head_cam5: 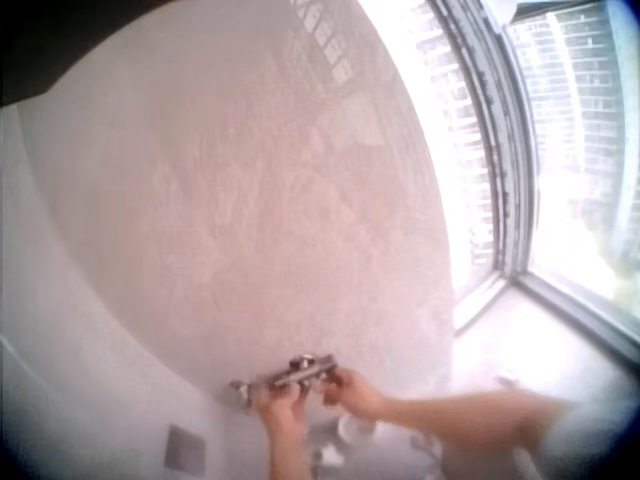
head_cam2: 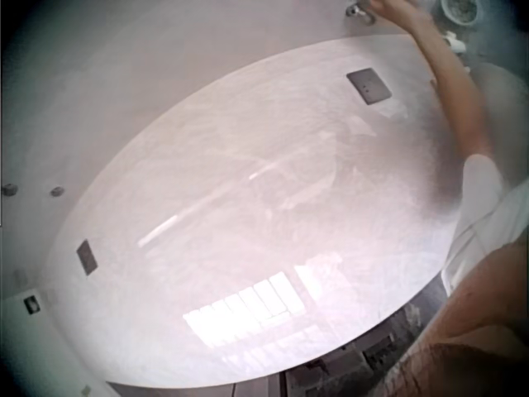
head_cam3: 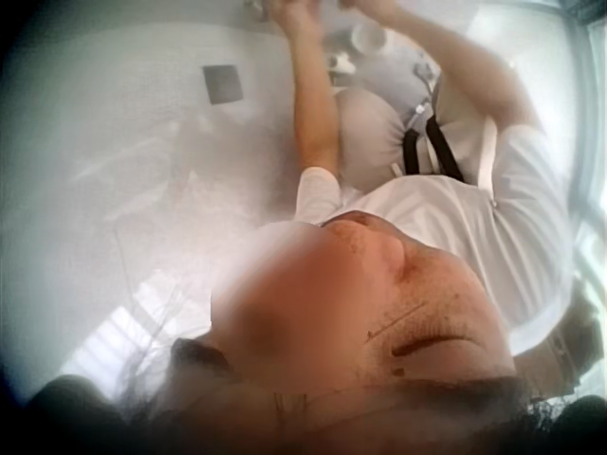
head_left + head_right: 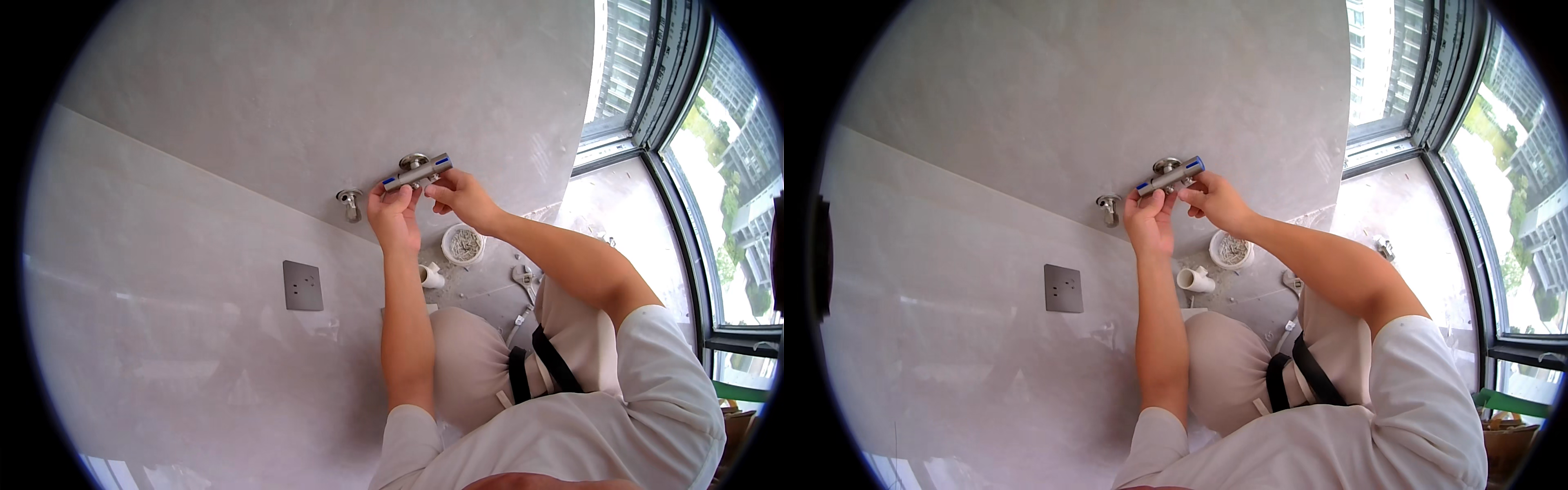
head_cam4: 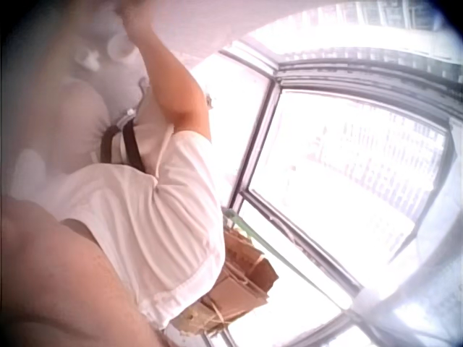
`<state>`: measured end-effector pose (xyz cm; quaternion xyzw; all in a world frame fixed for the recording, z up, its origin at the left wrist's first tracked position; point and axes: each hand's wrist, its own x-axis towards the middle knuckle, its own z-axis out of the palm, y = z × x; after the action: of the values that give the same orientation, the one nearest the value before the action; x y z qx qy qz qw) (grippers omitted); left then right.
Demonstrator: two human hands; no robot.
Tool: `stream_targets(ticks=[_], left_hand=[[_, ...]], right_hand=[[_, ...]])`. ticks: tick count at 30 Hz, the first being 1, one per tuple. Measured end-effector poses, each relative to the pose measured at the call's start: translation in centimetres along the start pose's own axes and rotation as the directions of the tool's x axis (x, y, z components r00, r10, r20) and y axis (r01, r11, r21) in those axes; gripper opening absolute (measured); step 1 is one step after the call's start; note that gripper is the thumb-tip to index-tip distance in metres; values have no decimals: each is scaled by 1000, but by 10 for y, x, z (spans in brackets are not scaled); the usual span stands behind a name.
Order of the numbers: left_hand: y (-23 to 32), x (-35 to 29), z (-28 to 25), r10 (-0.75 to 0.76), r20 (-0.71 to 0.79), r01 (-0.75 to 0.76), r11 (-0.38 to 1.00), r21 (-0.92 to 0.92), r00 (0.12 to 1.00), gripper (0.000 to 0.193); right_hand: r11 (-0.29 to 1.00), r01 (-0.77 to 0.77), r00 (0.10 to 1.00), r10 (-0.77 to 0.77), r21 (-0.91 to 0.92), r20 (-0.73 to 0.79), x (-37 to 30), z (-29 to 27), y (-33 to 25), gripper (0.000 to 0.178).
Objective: The person wraps a metal pipe fitting with blue thread seal tape and then installs it onto a wall pipe outlet. They use a wrench to tighten the fitting securely.
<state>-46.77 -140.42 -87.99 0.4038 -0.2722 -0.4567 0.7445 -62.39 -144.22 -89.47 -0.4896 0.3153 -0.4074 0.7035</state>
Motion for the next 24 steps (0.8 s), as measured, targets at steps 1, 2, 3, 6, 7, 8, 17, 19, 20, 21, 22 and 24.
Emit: stream_targets(ticks=[1,2,3,6,7,8,17,19,20,21,22,24], left_hand=[[-2,-1,0,13,23,-13,1000,-8,1000,48],[-4,-1,0,29,16,-29,1000,4,999,48],[-7,-3,1,45,10,-45,999,15,999,47],[-17,4,-1,99,-7,-99,995,28,995,46],[-20,6,-4,119,-12,-118,993,28,993,46],[-20,6,0,127,-33,-125,990,59,991,46],[-16,-7,12,102,-71,-100,994,31,992,47],[-12,-8,8,36,-90,-41,997,-59,995,52],[-7,-9,8,45,-110,-52,997,-55,993,54],[-2,-10,8,55,-129,-62,997,-51,990,56],[3,-10,8,64,-148,-71,996,-46,987,58],[8,-7,4,70,-74,-72,997,-37,995,59]], right_hand=[[999,42,999,-42,-7,-16,4,-2,3,27],[996,88,996,-89,-14,-31,9,-4,2,24],[991,135,990,-135,-21,-45,13,-6,2,21],[987,161,987,-161,25,-20,14,-7,5,17],[986,165,986,-164,13,-19,13,-6,8,16],[984,177,984,-177,-2,-21,10,-5,4,15],[981,190,977,-192,-31,-90,13,-5,6,21],[977,206,969,-210,-47,-133,12,-2,2,26],[974,221,958,-228,-56,-175,6,2,-3,28],[969,237,945,-245,-65,-217,4,4,-7,30],[961,219,946,-252,-171,-204,5,3,-8,32],[907,183,948,-265,-378,-177,5,-2,-11,37]])
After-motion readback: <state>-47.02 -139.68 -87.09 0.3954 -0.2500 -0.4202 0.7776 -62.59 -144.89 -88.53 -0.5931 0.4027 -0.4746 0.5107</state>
